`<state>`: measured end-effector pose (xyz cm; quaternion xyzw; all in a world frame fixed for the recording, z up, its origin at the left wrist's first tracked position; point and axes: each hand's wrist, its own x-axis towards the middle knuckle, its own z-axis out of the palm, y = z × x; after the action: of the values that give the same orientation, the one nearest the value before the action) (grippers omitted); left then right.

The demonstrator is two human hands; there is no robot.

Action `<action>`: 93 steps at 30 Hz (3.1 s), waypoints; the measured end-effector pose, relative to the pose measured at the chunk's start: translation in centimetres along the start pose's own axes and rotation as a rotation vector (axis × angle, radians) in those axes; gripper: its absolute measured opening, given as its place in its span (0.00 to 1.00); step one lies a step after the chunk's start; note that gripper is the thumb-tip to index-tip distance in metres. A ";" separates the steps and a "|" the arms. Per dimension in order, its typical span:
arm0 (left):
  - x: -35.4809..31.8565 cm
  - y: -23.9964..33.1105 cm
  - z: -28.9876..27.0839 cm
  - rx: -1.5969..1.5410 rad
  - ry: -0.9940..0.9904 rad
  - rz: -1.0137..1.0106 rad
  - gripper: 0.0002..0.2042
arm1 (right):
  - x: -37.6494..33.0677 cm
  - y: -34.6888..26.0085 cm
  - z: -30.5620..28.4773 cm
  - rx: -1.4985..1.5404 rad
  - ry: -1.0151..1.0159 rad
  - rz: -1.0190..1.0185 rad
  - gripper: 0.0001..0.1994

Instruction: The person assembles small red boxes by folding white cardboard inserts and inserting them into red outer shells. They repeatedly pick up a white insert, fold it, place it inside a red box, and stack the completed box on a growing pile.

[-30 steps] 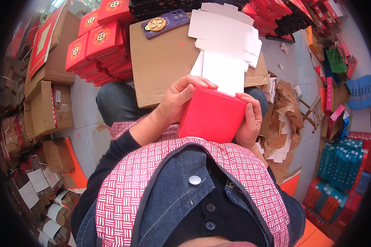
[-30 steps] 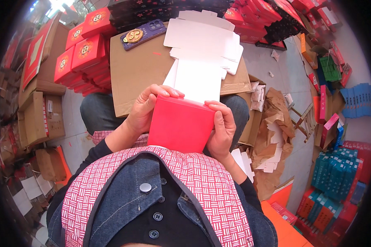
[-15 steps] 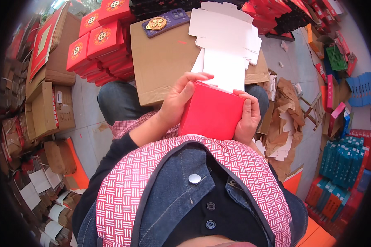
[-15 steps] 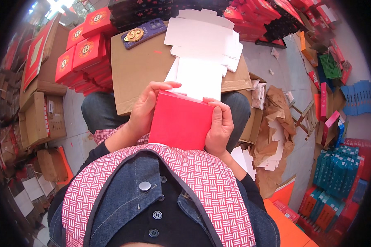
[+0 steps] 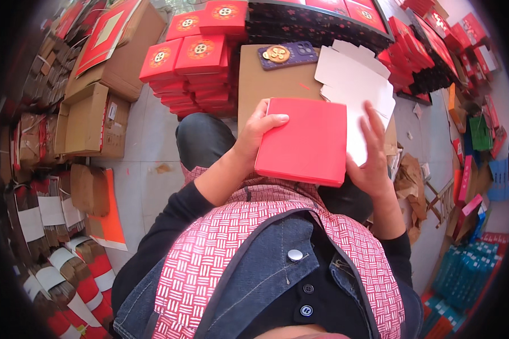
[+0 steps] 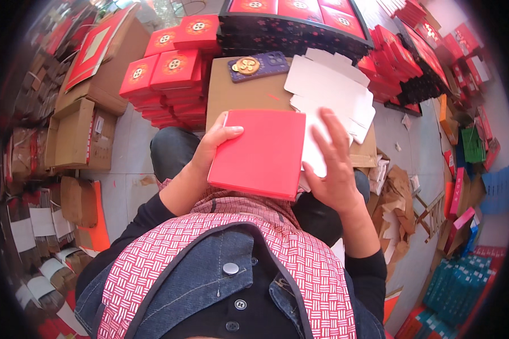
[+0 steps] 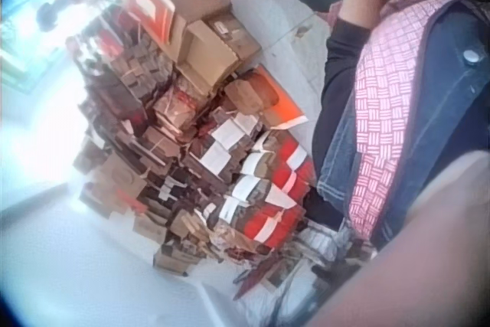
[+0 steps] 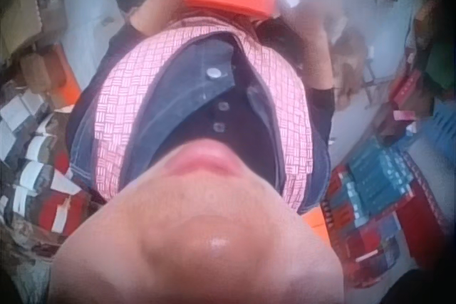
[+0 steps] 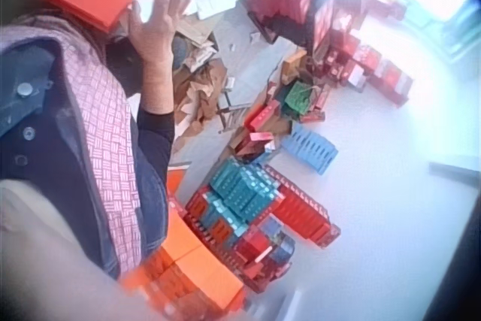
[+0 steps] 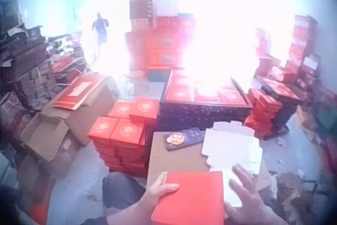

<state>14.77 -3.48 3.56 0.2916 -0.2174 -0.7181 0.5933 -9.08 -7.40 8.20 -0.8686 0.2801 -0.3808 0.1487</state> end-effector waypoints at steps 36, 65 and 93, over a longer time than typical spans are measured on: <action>19.4 30.4 -31.0 0.283 0.714 0.295 0.17 | 4.9 1.4 7.8 0.882 0.086 1.031 0.20; 15.8 33.0 -28.3 1.165 0.621 -0.137 0.47 | 5.2 3.8 8.2 0.845 0.038 1.035 0.14; 8.4 31.2 -15.2 0.539 0.329 0.557 0.17 | 15.6 1.2 12.3 1.327 -0.401 0.894 0.31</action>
<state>46.61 -17.48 11.55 0.4770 -0.3703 -0.3915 0.6943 8.29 -17.10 8.43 -0.4581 0.2845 -0.2097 0.8156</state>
